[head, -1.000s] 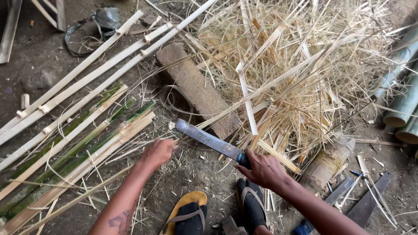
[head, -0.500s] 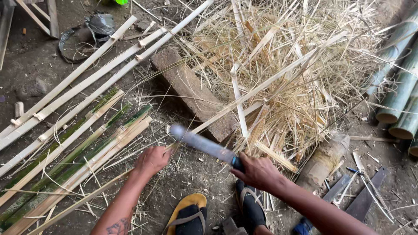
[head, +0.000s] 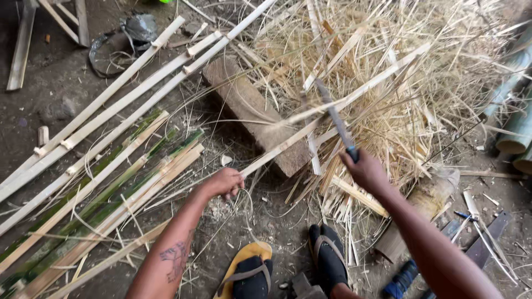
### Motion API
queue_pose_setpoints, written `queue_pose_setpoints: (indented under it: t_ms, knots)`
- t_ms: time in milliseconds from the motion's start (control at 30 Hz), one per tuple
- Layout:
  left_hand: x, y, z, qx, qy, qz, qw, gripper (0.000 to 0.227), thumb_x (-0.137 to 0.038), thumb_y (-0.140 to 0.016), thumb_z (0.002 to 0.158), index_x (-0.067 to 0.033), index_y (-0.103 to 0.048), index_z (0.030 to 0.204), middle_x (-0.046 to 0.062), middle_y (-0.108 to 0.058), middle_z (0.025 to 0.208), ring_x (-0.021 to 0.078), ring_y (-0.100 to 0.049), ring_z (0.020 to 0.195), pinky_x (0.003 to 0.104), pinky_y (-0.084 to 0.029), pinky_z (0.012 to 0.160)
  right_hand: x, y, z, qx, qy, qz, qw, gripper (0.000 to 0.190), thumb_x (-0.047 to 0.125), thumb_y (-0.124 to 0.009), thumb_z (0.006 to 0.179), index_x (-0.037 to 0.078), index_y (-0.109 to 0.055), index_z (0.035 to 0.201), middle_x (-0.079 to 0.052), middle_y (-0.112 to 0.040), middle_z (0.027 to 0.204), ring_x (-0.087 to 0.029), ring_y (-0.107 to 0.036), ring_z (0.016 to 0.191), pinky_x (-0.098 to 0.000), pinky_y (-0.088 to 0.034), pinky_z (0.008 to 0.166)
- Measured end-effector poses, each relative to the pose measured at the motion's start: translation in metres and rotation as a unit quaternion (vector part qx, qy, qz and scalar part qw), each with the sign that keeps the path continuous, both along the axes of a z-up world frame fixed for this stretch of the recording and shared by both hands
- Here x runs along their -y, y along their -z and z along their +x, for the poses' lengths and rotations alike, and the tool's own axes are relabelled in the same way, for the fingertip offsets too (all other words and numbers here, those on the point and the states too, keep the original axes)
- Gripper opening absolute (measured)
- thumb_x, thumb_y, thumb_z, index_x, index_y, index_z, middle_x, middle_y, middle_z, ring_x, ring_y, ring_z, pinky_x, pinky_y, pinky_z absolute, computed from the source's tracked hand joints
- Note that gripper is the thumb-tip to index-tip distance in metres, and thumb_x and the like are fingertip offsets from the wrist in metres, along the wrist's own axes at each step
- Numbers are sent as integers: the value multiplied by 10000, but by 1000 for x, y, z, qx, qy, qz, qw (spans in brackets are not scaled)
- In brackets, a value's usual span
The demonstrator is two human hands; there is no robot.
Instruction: The person uses a machete to split long bamboo poles into thin strips. They hold the bamboo against a wooden block and repeatedly strike it with the machete to separate the material. The resulting strips are placed on the ground.
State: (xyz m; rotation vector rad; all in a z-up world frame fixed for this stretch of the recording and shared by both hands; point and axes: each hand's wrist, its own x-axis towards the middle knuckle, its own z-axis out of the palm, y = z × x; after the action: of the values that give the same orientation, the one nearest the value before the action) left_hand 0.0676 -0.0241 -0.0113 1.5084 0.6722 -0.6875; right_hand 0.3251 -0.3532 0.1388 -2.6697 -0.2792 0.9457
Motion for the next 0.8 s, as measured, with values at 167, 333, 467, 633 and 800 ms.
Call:
queue_pose_setpoints:
  t_ms: [167, 333, 467, 633, 800]
  knots:
    - [21, -9, -4, 82, 82, 231, 966, 445, -387, -384, 1093, -93, -637, 875, -49, -437, 575, 99, -374, 443, 301, -308, 400, -7, -6, -59, -10, -278, -92, 956, 525, 588, -500, 975, 114, -557, 1191, -34, -640, 736, -104, -561, 470, -284, -534, 382]
    - [5, -30, -89, -7, 54, 254, 966, 463, -430, -383, 1071, -126, -675, 879, -43, -411, 558, 131, -343, 446, 332, -308, 417, 10, -18, 15, 57, -216, -195, 955, 548, 601, -441, 1003, 147, -546, 1291, -66, -684, 722, -142, -548, 481, -302, -478, 403]
    - [-8, -36, -111, 1, 83, 316, 945, 425, -482, -488, 997, -160, -705, 826, -56, -499, 550, 121, -415, 462, 358, -336, 455, 9, -37, 71, 98, -134, -143, 976, 599, 613, -480, 1007, 58, -585, 1207, -65, -614, 659, -119, -507, 465, -285, -438, 416]
    - [-5, -11, -95, -15, 49, 349, 936, 418, -528, -580, 894, -154, -724, 775, 48, -615, 578, 196, -552, 477, 350, -416, 482, 4, -13, 10, -40, -84, -9, 996, 479, 516, -518, 1003, 61, -627, 1104, -46, -586, 680, -133, -487, 505, -297, -479, 437]
    - [-29, -4, -134, -99, 76, 381, 916, 425, -476, -589, 904, -109, -781, 805, 38, -647, 590, 200, -589, 532, 388, -427, 505, 22, -13, 13, 124, -496, -47, 858, 515, 554, -570, 882, 109, -593, 1142, -18, -596, 708, -89, -512, 437, -273, -499, 329]
